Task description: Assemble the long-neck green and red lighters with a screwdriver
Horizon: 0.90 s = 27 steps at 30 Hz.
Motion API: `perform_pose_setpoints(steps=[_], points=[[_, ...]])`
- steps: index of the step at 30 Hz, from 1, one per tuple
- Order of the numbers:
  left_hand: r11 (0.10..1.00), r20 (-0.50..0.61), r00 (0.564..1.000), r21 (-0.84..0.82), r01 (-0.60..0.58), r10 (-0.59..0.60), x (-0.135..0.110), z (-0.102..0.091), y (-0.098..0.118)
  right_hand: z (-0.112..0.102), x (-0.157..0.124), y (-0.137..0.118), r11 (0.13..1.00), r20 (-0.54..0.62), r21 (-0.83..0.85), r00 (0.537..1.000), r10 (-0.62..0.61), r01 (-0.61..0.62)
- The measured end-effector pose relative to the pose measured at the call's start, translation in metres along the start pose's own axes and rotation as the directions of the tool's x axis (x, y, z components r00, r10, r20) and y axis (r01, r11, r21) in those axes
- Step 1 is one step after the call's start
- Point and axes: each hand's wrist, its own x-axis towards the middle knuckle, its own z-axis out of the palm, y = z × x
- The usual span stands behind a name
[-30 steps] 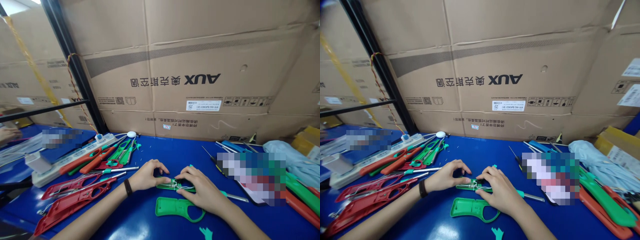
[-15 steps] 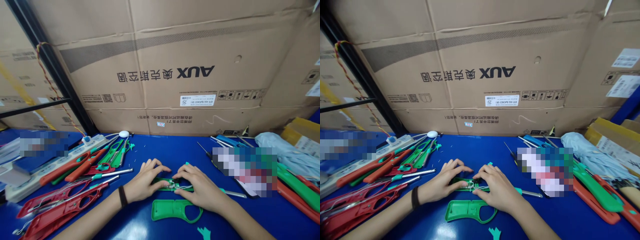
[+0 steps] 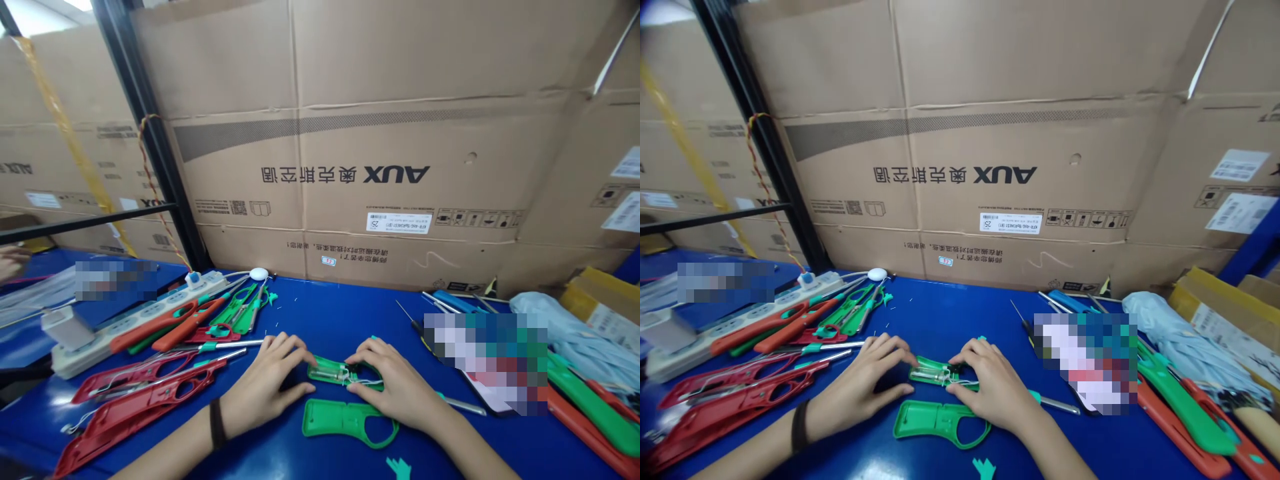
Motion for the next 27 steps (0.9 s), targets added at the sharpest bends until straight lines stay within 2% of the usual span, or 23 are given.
perform_pose_setpoints(steps=[7, 13, 18, 21, 24, 27], points=[[0.983, -0.053, 0.984, 0.089, -0.164, 0.169, 0.006, 0.0, 0.004, -0.001, 0.001, 0.0, 1.0, 0.003, -0.003, 1.0, -0.009, 0.009], [0.957, -0.074, 0.969, 0.195, -0.217, 0.235, 0.012, 0.001, 0.008, 0.003, 0.001, 0.001, 0.999, -0.017, -0.052, 1.0, -0.009, 0.008], [0.963, -0.091, 0.976, 0.205, -0.174, 0.196, 0.019, -0.005, 0.008, -0.002, 0.003, 0.0, 0.992, -0.117, -0.12, 0.992, -0.051, 0.037], [0.976, -0.121, 0.978, 0.156, -0.149, 0.168, 0.028, -0.01, 0.019, -0.015, 0.004, 0.003, 0.989, -0.249, -0.144, 0.966, -0.065, 0.029], [0.975, -0.089, 0.972, 0.059, -0.212, 0.217, 0.041, -0.009, 0.037, -0.027, 0.005, 0.007, 0.986, -0.363, -0.168, 0.928, -0.085, 0.025], [0.95, -0.037, 0.95, -0.002, -0.312, 0.312, 0.057, 0.001, 0.05, -0.034, 0.004, 0.008, 0.981, -0.391, -0.195, 0.916, -0.093, 0.016]])
